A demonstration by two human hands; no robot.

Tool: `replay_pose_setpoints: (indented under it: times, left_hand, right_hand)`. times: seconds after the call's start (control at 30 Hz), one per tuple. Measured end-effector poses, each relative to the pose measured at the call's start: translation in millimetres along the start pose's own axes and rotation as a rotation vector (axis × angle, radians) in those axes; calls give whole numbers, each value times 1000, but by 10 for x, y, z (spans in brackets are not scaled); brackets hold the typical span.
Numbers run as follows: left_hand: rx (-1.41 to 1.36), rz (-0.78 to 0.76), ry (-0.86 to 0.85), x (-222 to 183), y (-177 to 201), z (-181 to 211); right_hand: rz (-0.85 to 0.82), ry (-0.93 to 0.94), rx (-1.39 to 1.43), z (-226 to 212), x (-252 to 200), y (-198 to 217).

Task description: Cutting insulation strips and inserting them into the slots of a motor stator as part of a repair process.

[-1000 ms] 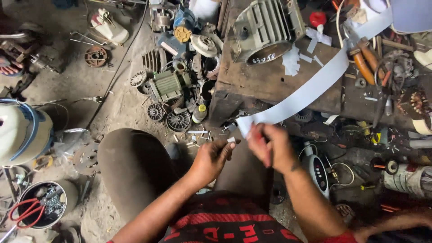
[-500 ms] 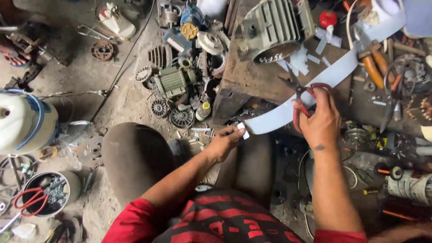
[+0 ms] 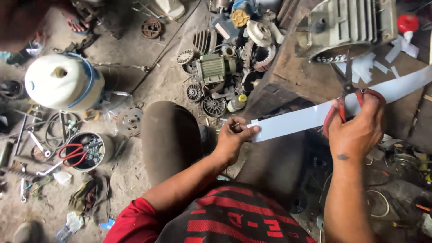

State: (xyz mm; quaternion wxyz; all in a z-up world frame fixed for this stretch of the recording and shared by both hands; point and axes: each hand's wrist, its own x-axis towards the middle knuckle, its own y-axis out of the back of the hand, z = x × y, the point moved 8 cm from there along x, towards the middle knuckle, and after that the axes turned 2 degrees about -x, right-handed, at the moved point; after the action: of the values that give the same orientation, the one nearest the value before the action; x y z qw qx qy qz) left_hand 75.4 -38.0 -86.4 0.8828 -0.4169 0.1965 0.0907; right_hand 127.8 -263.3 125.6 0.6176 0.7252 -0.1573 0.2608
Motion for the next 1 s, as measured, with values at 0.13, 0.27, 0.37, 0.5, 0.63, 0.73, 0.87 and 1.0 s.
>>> replay_pose_setpoints:
  times: [0.13,0.27,0.37,0.5,0.63,0.73,0.87,1.0]
  left_hand:
    - [-80,52,155,-242,-93,106]
    - [-90,-14,299,-389,-161,19]
    - [-68,-61,320,-442,-211,45]
    - [264,-149,170,-444,-250,239]
    - [347,-172,104,-444,-261,396]
    - [485,-255,1,-456,-334,534]
    - [523,-268,10,-413,-331,513]
    - [564,-263,-56,-395,-353,557]
  right_hand:
    - [6,7,-32,-48,31,-61]
    - [5,19,2,-118,75,-24]
    - [1,22,20,-144,80,-5]
    - [-6,33,-21,-119,78,-27]
    - [-72,17,60,44,-102,25]
    - [-102,-47,376,201,-427,98]
    - [-865,-957,1446,273,-1463,-557]
    - [-1260,-444,1390,-258,-1857,-405]
